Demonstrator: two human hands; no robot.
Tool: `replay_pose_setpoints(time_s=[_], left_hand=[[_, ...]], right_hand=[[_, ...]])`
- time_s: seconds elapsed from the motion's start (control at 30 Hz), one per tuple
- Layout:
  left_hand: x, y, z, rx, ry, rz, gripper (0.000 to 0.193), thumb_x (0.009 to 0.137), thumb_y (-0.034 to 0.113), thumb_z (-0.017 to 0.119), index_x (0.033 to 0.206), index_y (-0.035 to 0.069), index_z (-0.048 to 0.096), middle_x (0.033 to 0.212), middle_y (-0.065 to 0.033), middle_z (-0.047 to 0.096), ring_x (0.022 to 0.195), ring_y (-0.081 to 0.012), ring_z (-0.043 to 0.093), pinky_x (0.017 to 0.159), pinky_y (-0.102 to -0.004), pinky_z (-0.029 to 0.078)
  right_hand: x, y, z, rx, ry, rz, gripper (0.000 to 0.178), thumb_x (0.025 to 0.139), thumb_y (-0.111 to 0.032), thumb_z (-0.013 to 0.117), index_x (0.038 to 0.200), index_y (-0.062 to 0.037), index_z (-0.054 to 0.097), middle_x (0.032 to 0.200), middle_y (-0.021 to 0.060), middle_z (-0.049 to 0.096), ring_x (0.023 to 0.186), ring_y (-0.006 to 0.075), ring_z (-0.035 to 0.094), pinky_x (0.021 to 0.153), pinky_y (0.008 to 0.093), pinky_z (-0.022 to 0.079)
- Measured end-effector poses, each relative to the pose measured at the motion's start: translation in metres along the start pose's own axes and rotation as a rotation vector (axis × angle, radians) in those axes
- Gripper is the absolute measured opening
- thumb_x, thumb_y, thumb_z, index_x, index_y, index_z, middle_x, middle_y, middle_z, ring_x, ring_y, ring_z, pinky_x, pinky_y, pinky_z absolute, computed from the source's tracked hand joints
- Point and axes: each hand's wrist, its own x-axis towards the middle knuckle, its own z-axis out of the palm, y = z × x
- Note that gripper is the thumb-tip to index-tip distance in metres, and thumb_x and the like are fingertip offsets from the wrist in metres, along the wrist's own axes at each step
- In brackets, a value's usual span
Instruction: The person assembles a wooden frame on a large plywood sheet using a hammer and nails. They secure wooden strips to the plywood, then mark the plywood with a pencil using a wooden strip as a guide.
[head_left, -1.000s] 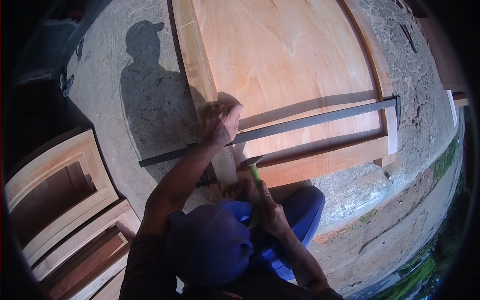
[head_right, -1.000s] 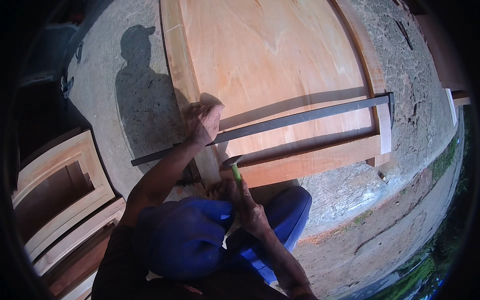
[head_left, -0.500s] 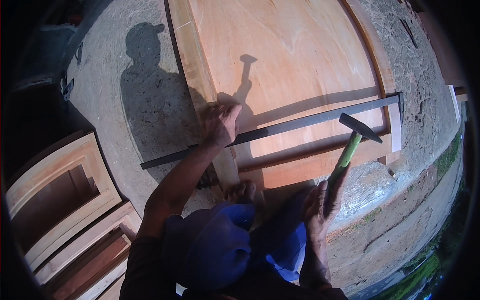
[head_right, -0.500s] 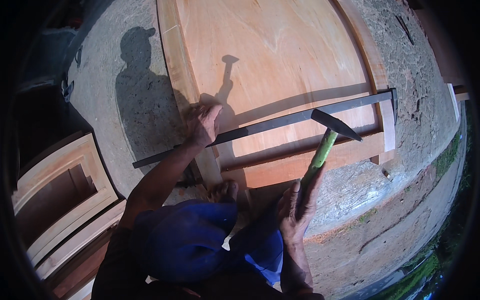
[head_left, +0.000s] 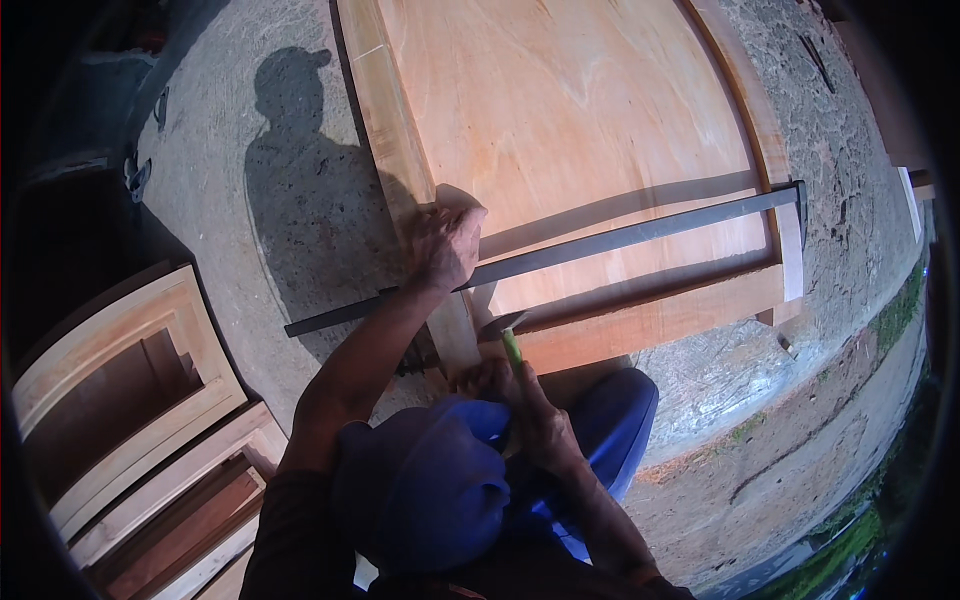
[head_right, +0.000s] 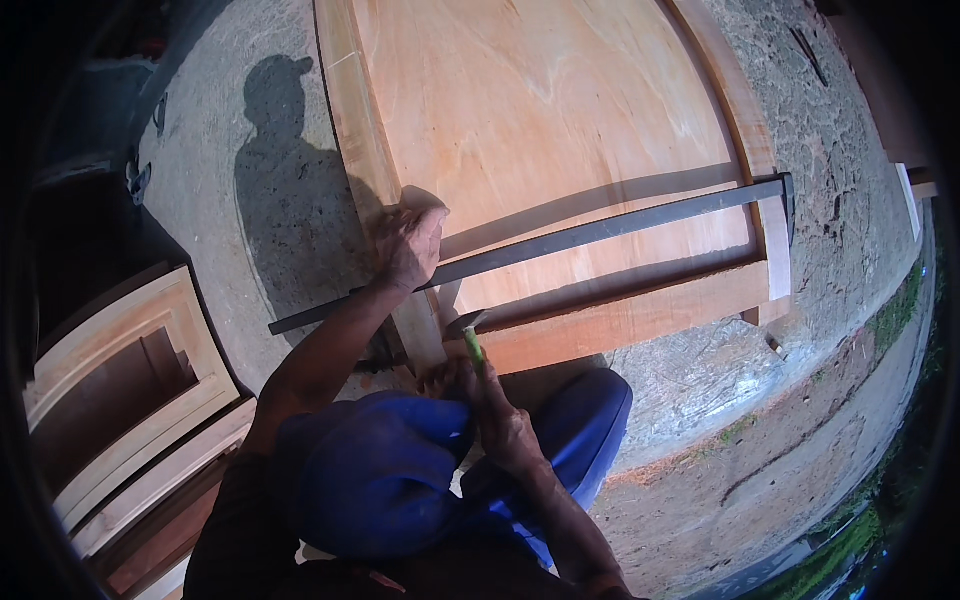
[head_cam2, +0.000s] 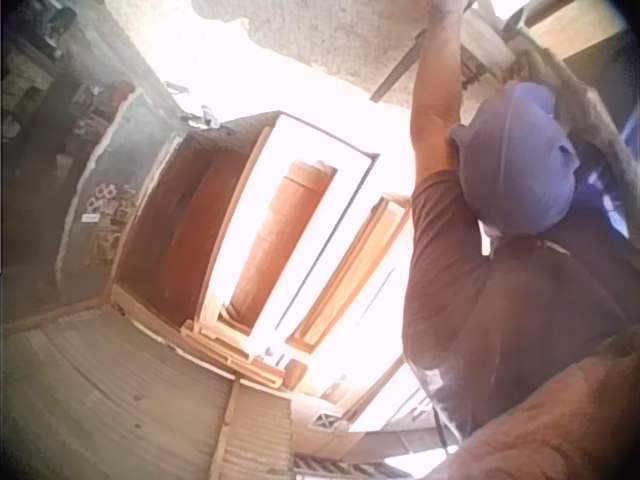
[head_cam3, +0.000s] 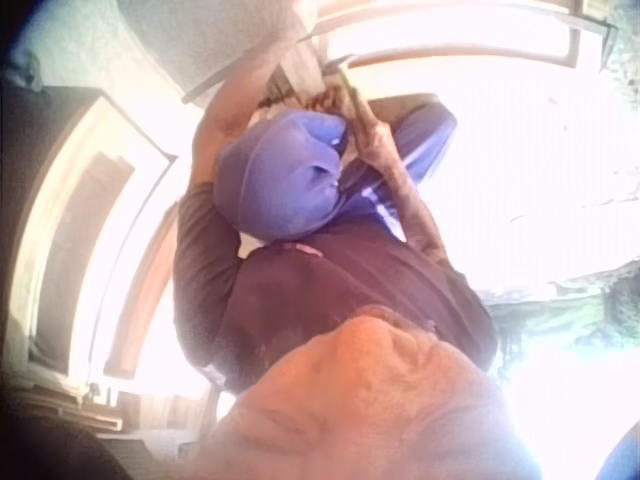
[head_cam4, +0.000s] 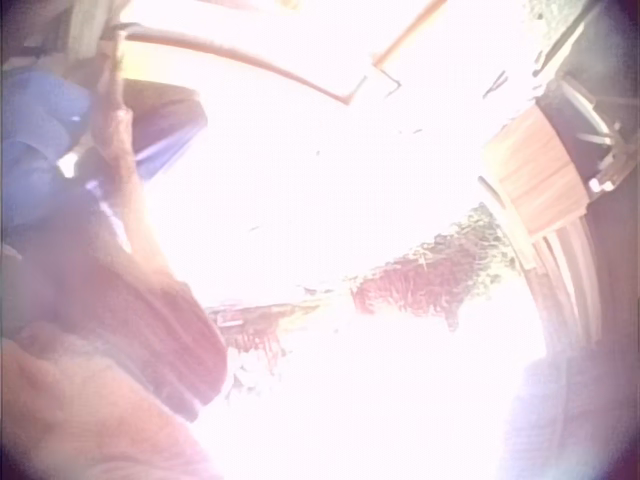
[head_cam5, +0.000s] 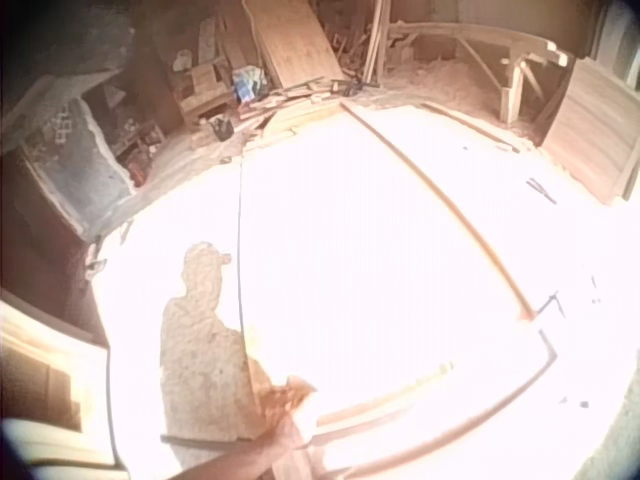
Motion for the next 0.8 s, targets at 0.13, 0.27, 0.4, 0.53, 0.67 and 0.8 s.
replay_pose_setpoints(time_s=[0.13, 0.27, 0.4, 0.53, 0.67, 0.8], left_hand=[[-0.012, -0.003, -0.002, 0.029, -0.020, -0.009, 0.025, 0.083, 0.009, 0.064, 0.108, 0.014, 0.063, 0.095, -0.0075, 0.069, 0.092, -0.0324, 0.065, 0.083, -0.0470, 0.048], [-0.005, 0.000, 0.003, 0.006, 0.016, -0.006, 0.021, 0.085, 0.010, 0.063, 0.106, 0.014, 0.064, 0.095, -0.0073, 0.069, 0.093, -0.0312, 0.064, 0.084, -0.0471, 0.046], [-0.018, 0.001, 0.000, -0.003, -0.037, -0.020, 0.021, 0.085, 0.010, 0.063, 0.106, 0.013, 0.064, 0.096, -0.0082, 0.069, 0.094, -0.0310, 0.064, 0.085, -0.0469, 0.046], [-0.005, 0.000, -0.006, 0.013, -0.001, -0.006, 0.020, 0.086, 0.011, 0.063, 0.106, 0.014, 0.064, 0.092, -0.0077, 0.070, 0.092, -0.0316, 0.065, 0.083, -0.0477, 0.047], [-0.007, 0.003, 0.002, 0.043, 0.036, 0.003, 0.019, 0.087, 0.011, 0.062, 0.106, 0.014, 0.064, 0.090, -0.0074, 0.070, 0.092, -0.0309, 0.065, 0.084, -0.0467, 0.048], [-0.012, -0.003, 0.000, 0.008, 0.041, -0.021, 0.018, 0.088, 0.012, 0.062, 0.105, 0.015, 0.064, 0.092, -0.0068, 0.070, 0.092, -0.0302, 0.066, 0.084, -0.0457, 0.048]], right_hand=[[0.018, -0.040, -0.056, 0.271, 0.212, 0.155, 0.077, 0.095, -0.001, 0.056, 0.161, -0.0132, 0.018, 0.089, 0.0110, 0.061, 0.066, 0.0100, 0.050, 0.067, 0.0263, 0.048], [-0.013, 0.001, -0.007, 0.156, 0.211, 0.073, 0.079, 0.092, -0.003, 0.058, 0.160, -0.0048, 0.016, 0.089, 0.0167, 0.059, 0.060, 0.0097, 0.052, 0.057, 0.0298, 0.051], [0.017, -0.019, -0.023, 0.136, -0.003, -0.031, 0.075, 0.095, 0.001, 0.054, 0.160, -0.0092, 0.018, 0.090, 0.0062, 0.067, 0.077, 0.0165, 0.067, 0.070, 0.0302, 0.053], [0.022, -0.041, -0.023, 0.216, 0.197, 0.140, 0.073, 0.099, -0.004, 0.053, 0.161, -0.0152, 0.017, 0.079, 0.0091, 0.065, 0.064, 0.0154, 0.064, 0.063, 0.0289, 0.054], [0.013, 0.013, 0.015, 0.001, 0.001, 0.038, 0.079, 0.093, 0.001, 0.055, 0.161, -0.0131, 0.016, 0.083, 0.0087, 0.067, 0.067, 0.0169, 0.065, 0.064, 0.0290, 0.053], [0.003, -0.026, -0.035, 0.357, 0.367, 0.276, 0.084, 0.091, 0.003, 0.055, 0.162, -0.0140, 0.013, 0.078, 0.0054, 0.063, 0.065, 0.0125, 0.060, 0.061, 0.0291, 0.052]])
